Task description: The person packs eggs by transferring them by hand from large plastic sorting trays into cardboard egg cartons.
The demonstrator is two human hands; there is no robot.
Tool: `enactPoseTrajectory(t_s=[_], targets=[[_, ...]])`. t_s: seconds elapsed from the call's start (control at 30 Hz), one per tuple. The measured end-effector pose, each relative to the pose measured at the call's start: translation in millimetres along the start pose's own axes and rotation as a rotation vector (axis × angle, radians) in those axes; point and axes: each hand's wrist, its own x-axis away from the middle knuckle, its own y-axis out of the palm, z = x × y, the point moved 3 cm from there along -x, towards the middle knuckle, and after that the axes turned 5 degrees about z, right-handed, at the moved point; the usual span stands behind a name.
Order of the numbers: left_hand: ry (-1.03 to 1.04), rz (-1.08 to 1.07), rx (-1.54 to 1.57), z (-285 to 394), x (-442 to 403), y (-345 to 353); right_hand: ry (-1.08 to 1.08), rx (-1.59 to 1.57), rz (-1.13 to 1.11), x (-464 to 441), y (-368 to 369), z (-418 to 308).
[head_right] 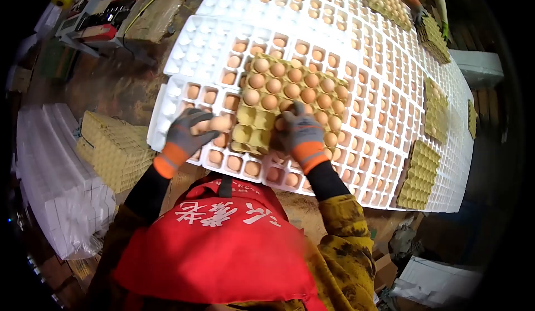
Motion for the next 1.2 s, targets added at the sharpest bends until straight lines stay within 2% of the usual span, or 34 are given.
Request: enactPoseTrajectory(t_s=[0.03, 0.1, 0.13, 0.23, 0.33, 0.47, 0.5, 0.57, 0.6, 0.63, 0.7, 0.73, 0.83, 0.87, 0.93, 0.97, 1.0, 1.03, 1.13, 1.2], targets=[[-0.078, 0.067, 0.022, -16, 12, -25, 0.104, -0.134, -0.083, -3, -18, -5], [-0.127, 0.186, -0.042, -63, 40, -67, 0.163, -0.373, 0.074, -3, -17, -4], [-0.233, 0.242, -0.026, -99, 58, -75, 0.211, -0.536, 0.057, -8, -18, -21], [-0.329, 0.100, -0.207, -136, 82, -95, 0.012, -0.696, -0.038, -43, 8, -102], [-0.249, -0.058, -0.470, -139, 83, -85, -0.133, -0.627, -0.101, -81, 55, -193], [-0.255, 0.087, -0.340, -139, 73, -95, -0.249, -0.283, -0.138, -121, 126, -247], [-0.137, 0.237, -0.298, -134, 68, -95, -0.203, -0.208, -0.252, -127, 139, -249], [-0.073, 0.209, -0.149, -129, 62, -92, -0.177, -0.309, -0.172, -129, 143, -248], [-0.017, 0.190, -0.160, -127, 59, -84, -0.149, -0.483, -0.103, -133, 145, -244], [-0.063, 0.078, -0.228, -130, 54, -73, -0.019, -0.665, -0.141, -141, 147, -244], [-0.141, -0.152, -0.364, -140, 45, -52, -0.106, -0.693, -0.016, -158, 157, -242], [-0.140, -0.113, -0.337, -142, 46, -50, -0.081, -0.704, -0.062, -161, 160, -241], [-0.231, 0.149, 0.250, -151, 50, -54, -0.043, -0.886, -0.077, -172, 163, -232], [-0.236, 0.167, 0.465, -159, 50, -54, 0.048, -0.915, -0.018, -177, 160, -224], [-0.551, 0.116, 0.926, -183, 55, -52, 0.226, -0.983, 0.112, -188, 154, -209], [-0.626, 0.136, 1.148, -187, 52, -58, 0.188, -0.936, 0.238, -194, 149, -204], [-0.471, 0.019, 1.054, -208, 49, -56, 0.118, -0.849, 0.307, -198, 144, -203], [-0.405, 0.120, 1.088, -206, 38, -62, -0.058, -0.627, 0.410, -201, 153, -192], [-0.257, 0.201, 0.832, -193, -16, -77, -0.171, -0.248, 0.241, -193, 173, -165], [-0.116, 0.222, 0.816, -167, -58, -76, -0.181, -0.332, 0.247, -183, 172, -164]])
